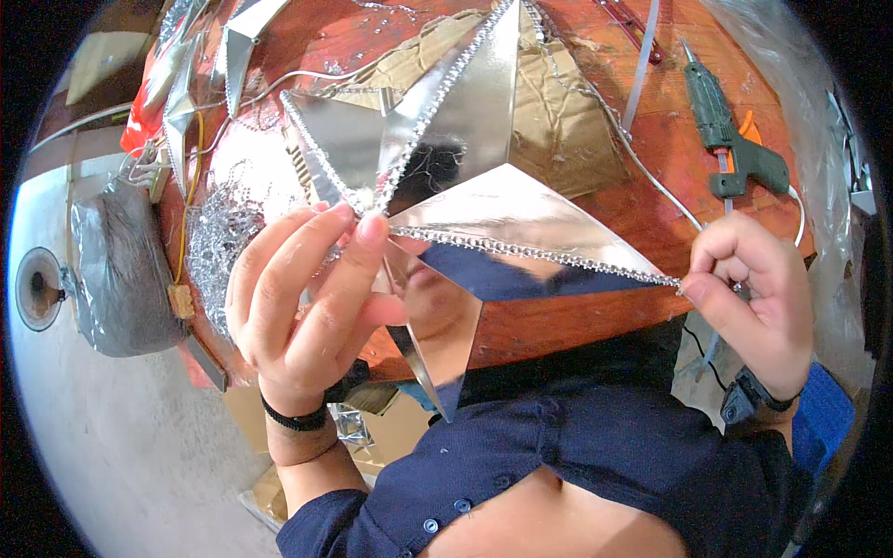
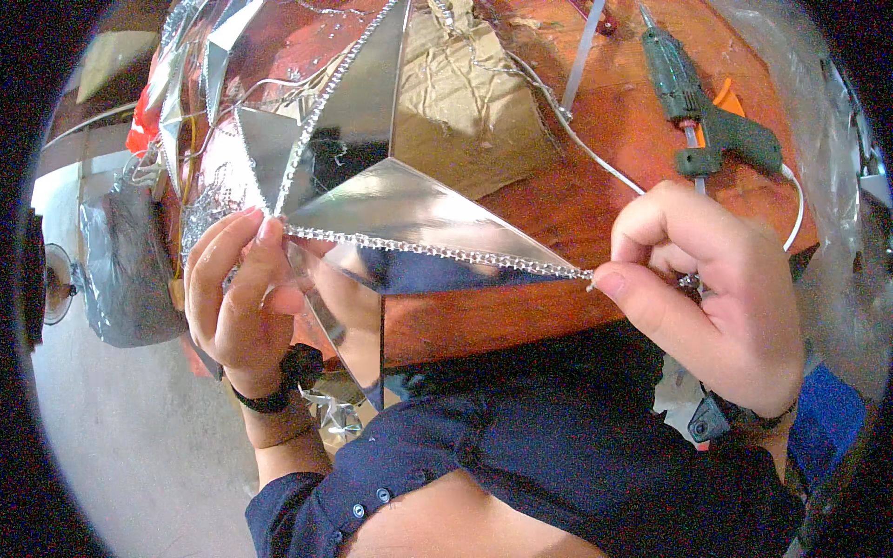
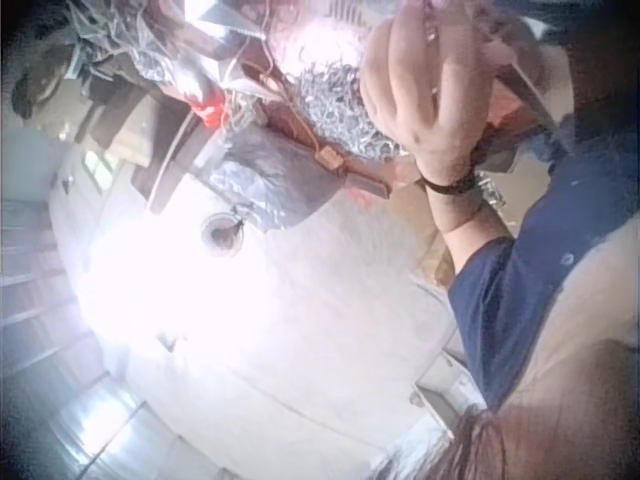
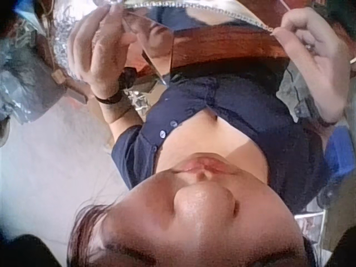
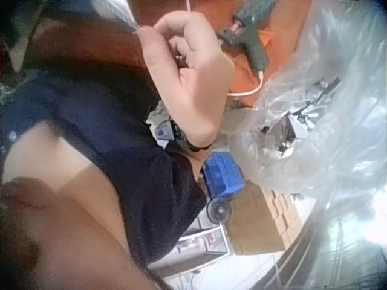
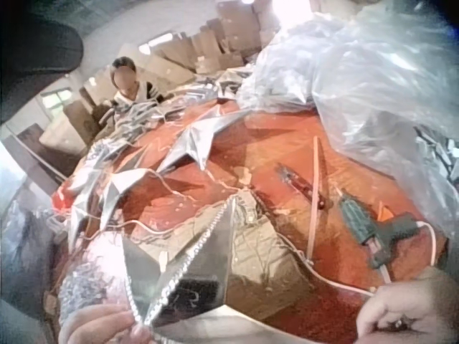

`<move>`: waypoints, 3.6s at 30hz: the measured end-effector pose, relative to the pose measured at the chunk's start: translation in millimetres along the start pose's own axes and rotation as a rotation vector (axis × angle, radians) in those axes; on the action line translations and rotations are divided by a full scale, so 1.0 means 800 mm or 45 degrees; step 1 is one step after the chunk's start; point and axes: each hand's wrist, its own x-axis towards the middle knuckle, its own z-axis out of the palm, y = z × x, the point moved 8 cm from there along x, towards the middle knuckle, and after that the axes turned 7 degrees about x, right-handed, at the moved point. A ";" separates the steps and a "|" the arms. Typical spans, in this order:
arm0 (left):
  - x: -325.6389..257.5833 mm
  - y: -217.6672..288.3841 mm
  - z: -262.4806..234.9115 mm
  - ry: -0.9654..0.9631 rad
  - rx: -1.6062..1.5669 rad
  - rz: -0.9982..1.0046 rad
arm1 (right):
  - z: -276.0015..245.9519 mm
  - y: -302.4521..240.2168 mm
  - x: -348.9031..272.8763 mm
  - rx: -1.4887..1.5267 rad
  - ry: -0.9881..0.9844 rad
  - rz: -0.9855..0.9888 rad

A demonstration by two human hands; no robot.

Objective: Applying silver decorative trim to the edges of metallic star ornaments using a hot glue gun.

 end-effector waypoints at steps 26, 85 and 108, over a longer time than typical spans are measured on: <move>-0.006 -0.002 -0.001 0.013 -0.049 -0.070 | 0.003 -0.008 0.003 -0.309 -0.039 -0.232; -0.207 -0.131 -0.017 0.927 -0.529 -1.239 | 0.038 -0.112 0.055 -0.527 0.084 -0.820; -0.202 -0.130 -0.009 0.902 -0.560 -1.286 | 0.043 -0.100 0.034 -0.631 -0.439 -1.148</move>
